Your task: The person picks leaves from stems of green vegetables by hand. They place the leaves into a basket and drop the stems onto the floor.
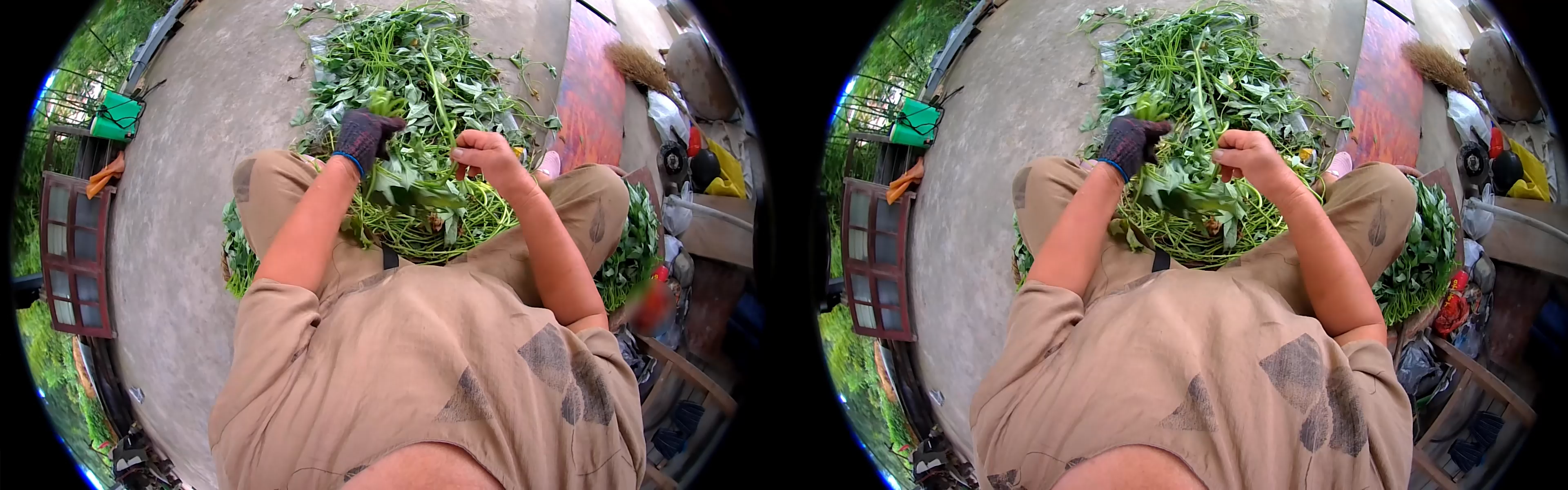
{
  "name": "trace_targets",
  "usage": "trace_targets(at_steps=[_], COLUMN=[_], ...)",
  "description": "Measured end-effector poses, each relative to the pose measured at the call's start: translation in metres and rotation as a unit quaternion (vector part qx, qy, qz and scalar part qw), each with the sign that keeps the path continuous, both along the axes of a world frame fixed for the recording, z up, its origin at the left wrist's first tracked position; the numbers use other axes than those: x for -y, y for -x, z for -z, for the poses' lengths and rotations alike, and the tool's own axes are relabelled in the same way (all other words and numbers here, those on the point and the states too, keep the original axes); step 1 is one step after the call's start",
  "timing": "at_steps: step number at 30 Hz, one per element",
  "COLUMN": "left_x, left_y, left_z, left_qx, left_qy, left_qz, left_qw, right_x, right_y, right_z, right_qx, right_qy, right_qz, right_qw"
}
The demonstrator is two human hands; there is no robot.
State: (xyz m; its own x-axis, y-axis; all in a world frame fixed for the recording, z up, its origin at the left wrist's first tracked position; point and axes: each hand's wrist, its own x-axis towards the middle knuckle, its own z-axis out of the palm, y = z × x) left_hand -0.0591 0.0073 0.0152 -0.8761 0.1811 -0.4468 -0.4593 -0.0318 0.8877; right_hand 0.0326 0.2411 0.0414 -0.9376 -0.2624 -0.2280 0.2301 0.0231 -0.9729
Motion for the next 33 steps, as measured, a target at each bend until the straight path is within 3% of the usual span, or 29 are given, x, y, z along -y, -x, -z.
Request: trace_targets(at_steps=[3, 4, 7, 8, 11, 13, 16, 19, 20, 24, 26, 29, 30, 33], left_x=[0.024, 0.026, 0.028, 0.029, 0.001, -0.022, -0.041, -0.043, -0.04, -0.046, -0.045, -0.042, -0.039, -0.032], left_y=[0.019, 0.02, 0.017, 0.01, -0.027, -0.05, -0.068, -0.068, -0.063, -0.066, -0.067, -0.065, -0.063, -0.059], left_z=[-0.001, -0.009, -0.001, 0.001, -0.028, -0.033, -0.029, -0.028, -0.007, -0.019, -0.019, -0.02, -0.023, -0.026], left_qx=[-0.056, -0.111, -0.325, -0.205, -0.088, -0.064, -0.069, -0.04, -0.061, 0.073, -0.003, -0.074, -0.112, -0.128], left_qy=[0.07, 0.133, 0.169, 0.106, 0.037, 0.011, 0.07, 0.042, -0.045, -0.038, 0.02, 0.078, 0.11, 0.118], left_qz=[-0.038, 0.009, 0.117, 0.148, 0.216, 0.264, 0.298, 0.237, 0.223, 0.19, 0.251, 0.299, 0.316, 0.334], left_qw=[0.995, 0.985, 0.923, 0.962, 0.972, 0.962, 0.95, 0.97, 0.972, 0.978, 0.968, 0.948, 0.936, 0.926], right_x=[-0.021, -0.025, -0.034, -0.035, -0.029, -0.019, -0.016, -0.013, -0.012, 0.002, 0.007, 0.005, 0.009, 0.005], right_y=[0.0, 0.001, 0.004, 0.005, 0.007, 0.008, 0.01, 0.007, 0.006, 0.006, 0.006, 0.007, 0.002, 0.01], right_z=[-0.012, -0.013, -0.007, -0.005, 0.002, 0.003, 0.016, 0.016, 0.017, 0.023, 0.027, 0.037, 0.022, 0.004], right_qx=[-0.004, 0.006, 0.033, 0.042, 0.065, 0.079, 0.086, 0.099, 0.095, 0.076, 0.062, -0.096, -0.23, -0.377], right_qy=[0.056, 0.046, 0.037, 0.043, 0.078, 0.092, 0.111, 0.114, 0.111, 0.119, 0.103, -0.16, -0.336, -0.309], right_qz=[0.042, 0.066, 0.113, 0.12, 0.127, 0.138, 0.153, 0.179, 0.179, 0.201, 0.214, 0.181, 0.187, 0.035], right_qw=[0.998, 0.997, 0.992, 0.991, 0.987, 0.983, 0.978, 0.972, 0.973, 0.969, 0.969, 0.966, 0.894, 0.872])
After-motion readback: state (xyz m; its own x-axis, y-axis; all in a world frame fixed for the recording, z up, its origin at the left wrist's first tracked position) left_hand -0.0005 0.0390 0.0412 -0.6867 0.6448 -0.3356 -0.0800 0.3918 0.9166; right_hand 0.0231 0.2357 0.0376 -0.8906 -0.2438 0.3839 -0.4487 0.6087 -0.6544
